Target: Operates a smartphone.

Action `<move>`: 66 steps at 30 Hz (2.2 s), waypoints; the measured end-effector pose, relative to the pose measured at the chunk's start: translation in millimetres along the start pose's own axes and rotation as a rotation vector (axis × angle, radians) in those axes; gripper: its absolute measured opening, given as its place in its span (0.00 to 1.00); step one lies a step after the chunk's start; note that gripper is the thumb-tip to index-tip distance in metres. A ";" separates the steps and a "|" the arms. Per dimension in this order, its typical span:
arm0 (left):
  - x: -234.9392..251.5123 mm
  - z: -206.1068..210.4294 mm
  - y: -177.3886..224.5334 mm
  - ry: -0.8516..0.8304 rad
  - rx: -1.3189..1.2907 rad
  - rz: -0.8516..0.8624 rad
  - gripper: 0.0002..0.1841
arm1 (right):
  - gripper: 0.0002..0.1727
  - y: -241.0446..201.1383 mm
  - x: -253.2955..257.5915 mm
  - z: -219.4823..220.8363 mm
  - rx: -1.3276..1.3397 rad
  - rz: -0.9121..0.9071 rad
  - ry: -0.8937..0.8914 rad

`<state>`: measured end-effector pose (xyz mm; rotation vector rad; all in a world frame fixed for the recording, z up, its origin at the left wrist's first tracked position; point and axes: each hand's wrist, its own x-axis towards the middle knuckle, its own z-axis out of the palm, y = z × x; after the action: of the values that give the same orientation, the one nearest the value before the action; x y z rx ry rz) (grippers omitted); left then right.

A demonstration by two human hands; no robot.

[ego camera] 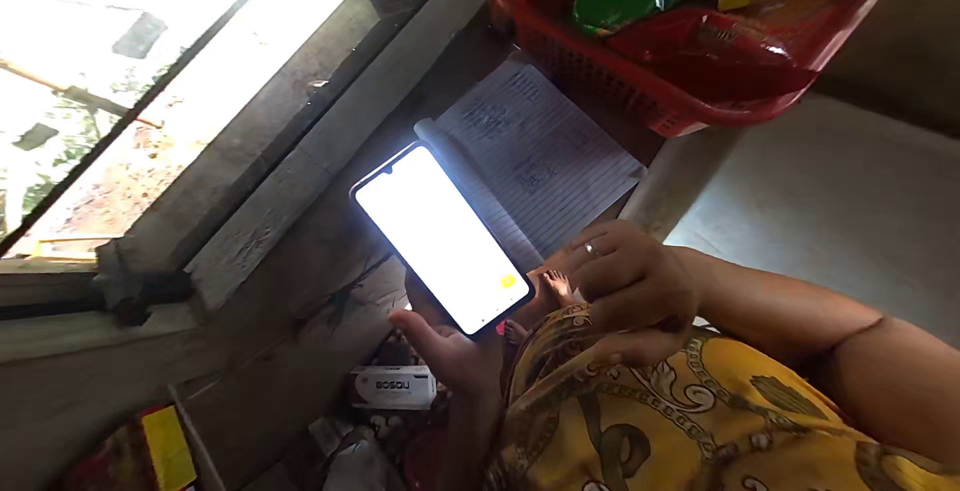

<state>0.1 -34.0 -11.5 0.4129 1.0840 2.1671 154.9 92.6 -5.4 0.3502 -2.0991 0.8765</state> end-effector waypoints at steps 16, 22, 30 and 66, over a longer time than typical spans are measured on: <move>14.0 31.6 1.3 -0.021 0.166 0.049 0.40 | 0.19 11.5 -51.0 -58.0 0.161 0.451 -0.077; 21.4 40.2 -4.0 -0.006 0.209 0.095 0.45 | 0.22 25.4 -69.4 -62.4 0.116 0.612 -0.363; 16.9 48.1 -9.4 0.031 0.270 0.132 0.46 | 0.13 33.3 -89.2 -75.6 0.181 0.848 -0.652; 96.9 59.6 -34.3 -0.630 1.257 0.464 0.34 | 0.29 -85.5 -205.1 99.9 0.475 1.733 -0.417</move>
<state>-23.2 82.3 -4.2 1.8766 1.9297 1.1842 269.7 -48.7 -167.2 -1.4142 -2.1907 2.3787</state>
